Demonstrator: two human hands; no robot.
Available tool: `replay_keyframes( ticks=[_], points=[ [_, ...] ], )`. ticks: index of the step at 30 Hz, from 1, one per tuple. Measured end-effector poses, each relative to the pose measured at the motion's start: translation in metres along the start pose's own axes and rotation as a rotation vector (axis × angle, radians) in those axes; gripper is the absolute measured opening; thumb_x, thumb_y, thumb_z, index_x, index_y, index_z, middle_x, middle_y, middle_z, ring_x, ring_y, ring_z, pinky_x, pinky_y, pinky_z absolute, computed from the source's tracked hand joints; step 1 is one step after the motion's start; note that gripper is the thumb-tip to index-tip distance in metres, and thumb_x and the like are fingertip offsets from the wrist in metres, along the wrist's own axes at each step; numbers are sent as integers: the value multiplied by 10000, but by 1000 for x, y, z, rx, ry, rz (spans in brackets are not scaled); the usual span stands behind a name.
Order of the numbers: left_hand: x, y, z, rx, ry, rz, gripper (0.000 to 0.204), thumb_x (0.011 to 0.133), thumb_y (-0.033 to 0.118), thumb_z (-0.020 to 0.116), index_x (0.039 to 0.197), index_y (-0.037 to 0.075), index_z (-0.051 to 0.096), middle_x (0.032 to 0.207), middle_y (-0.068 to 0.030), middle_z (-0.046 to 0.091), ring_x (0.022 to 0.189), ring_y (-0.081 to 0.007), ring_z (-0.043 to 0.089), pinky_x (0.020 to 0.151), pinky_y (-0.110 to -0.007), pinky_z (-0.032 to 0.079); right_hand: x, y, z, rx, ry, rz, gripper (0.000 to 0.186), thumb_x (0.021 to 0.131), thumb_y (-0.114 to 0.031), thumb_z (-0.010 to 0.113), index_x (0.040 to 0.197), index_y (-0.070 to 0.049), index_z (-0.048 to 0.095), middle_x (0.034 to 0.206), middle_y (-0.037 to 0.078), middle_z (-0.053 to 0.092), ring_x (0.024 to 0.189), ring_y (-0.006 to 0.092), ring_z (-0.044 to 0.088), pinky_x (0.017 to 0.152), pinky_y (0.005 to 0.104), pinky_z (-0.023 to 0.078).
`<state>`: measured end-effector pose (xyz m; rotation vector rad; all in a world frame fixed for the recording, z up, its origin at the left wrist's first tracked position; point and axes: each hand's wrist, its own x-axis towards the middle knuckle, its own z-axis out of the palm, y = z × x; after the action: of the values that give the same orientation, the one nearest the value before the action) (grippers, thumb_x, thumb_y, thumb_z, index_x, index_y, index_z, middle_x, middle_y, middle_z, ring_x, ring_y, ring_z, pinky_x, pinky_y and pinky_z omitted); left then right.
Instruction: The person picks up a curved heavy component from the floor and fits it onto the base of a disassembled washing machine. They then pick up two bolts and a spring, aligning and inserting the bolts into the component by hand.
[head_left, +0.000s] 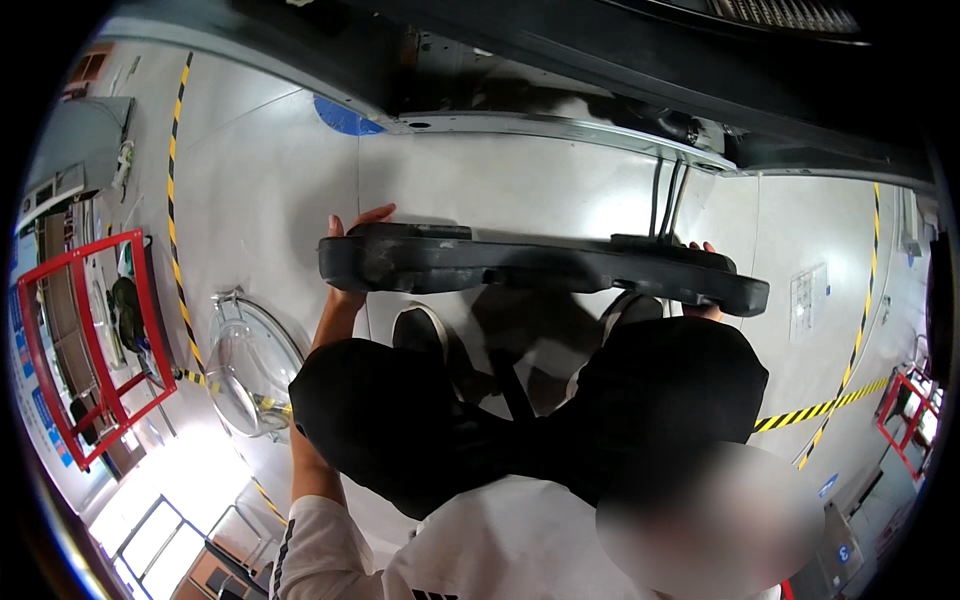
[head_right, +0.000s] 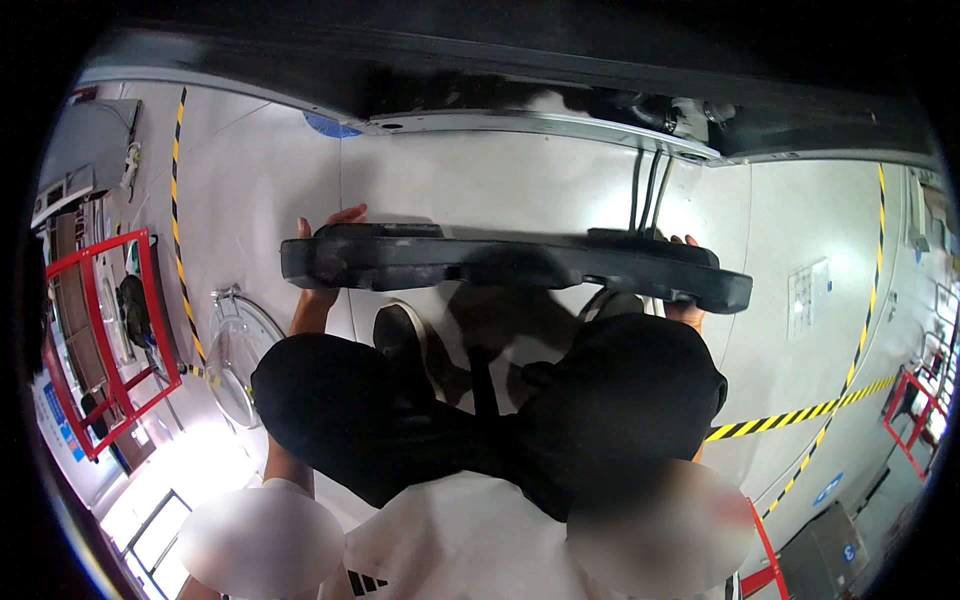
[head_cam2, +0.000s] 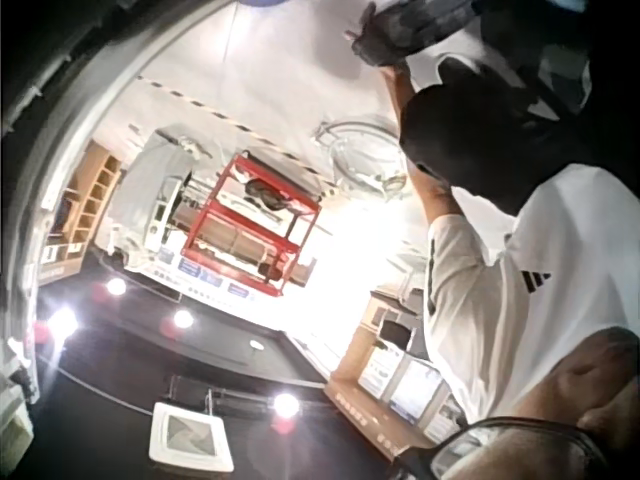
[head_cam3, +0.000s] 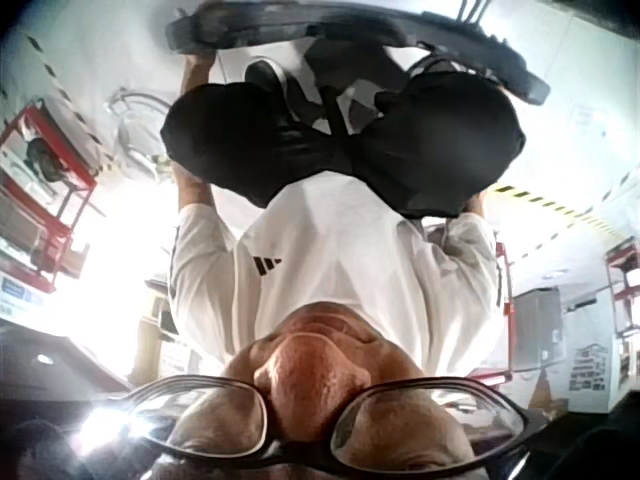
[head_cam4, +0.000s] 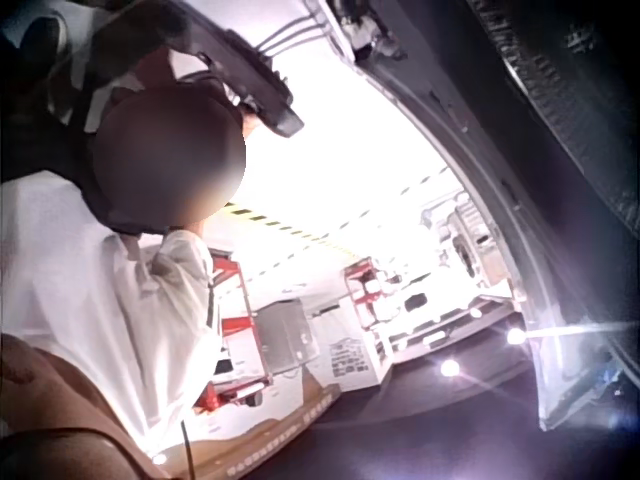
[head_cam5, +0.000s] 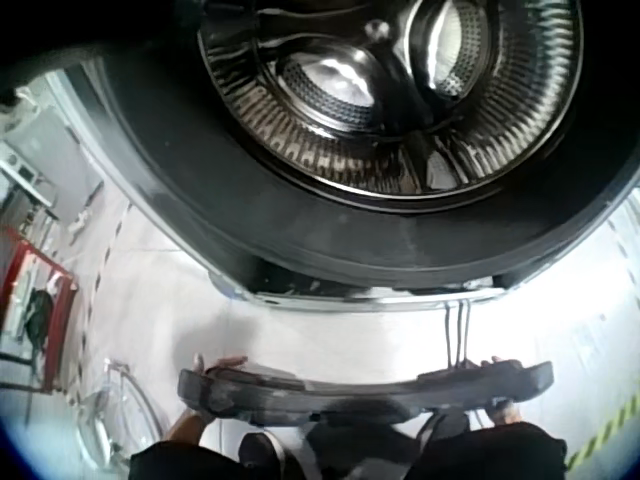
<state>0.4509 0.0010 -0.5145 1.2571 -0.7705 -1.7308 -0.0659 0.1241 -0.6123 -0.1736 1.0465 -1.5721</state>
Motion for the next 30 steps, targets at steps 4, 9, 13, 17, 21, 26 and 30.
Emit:
replay_keyframes(
  ticks=[4, 9, 13, 17, 21, 26, 30],
  points=[
    [-3, -9, -1, -272, 94, -154, 736, 882, 613, 274, 1190, -18, 493, 1110, -126, 570, 998, -252, 553, 920, -385, 415, 2, 3, -15, -4, -38, 2, 622, 824, -492, 541, 1262, -60, 451, 1277, 146, 471, 1198, 287, 434, 1027, 446, 334],
    [0, -31, -19, -334, 130, -266, 662, 889, 563, 345, 1190, -7, 495, 1158, -154, 559, 1062, -285, 538, 921, -417, 431, 0, 5, -3, -21, -228, -76, 621, 822, -466, 562, 1275, -61, 432, 1302, 150, 442, 1215, 295, 416, 1035, 451, 326],
    [-5, -26, -20, -333, -53, -237, 634, 909, 531, 320, 1212, -4, 475, 1185, -167, 540, 1100, -289, 515, 949, -412, 411, -4, 1, 0, -31, -148, -28, 669, 797, -491, 592, 1281, -61, 420, 1325, 179, 407, 1225, 306, 401, 1040, 461, 316],
    [-13, -39, -8, -381, 21, -183, 646, 913, 532, 293, 1261, 7, 433, 1225, -175, 509, 1138, -286, 485, 978, -408, 382, -11, 2, 12, -98, -221, -41, 730, 760, -509, 629, 1288, -54, 411, 1265, 180, 475, 1176, 284, 457, 1020, 434, 350],
    [-13, -49, -10, -418, -93, -157, 629, 922, 515, 278, 1272, 11, 420, 1260, -171, 478, 1166, -284, 455, 1006, -398, 350, -8, -10, -11, -124, -77, 29, 718, 774, -520, 604, 1287, -54, 416, 1228, 137, 516, 1115, 247, 511, 981, 403, 402],
    [-10, -43, -16, -327, -166, -148, 515, 948, 427, 302, 1267, 36, 410, 1323, -134, 416, 1209, -241, 412, 1026, -383, 329, -4, -10, -10, -103, -6, 143, 669, 819, -546, 531, 1306, -103, 411, 1272, 120, 480, 1171, 241, 464, 1009, 409, 370],
    [-3, -22, -32, -258, -206, -371, 460, 942, 374, 360, 1255, 45, 433, 1299, -132, 445, 1196, -234, 428, 1021, -390, 334, -11, -7, 23, -73, 41, 74, 661, 791, -489, 588, 1246, -25, 463, 1160, 137, 565, 1045, 238, 558, 927, 380, 453]
  ],
)
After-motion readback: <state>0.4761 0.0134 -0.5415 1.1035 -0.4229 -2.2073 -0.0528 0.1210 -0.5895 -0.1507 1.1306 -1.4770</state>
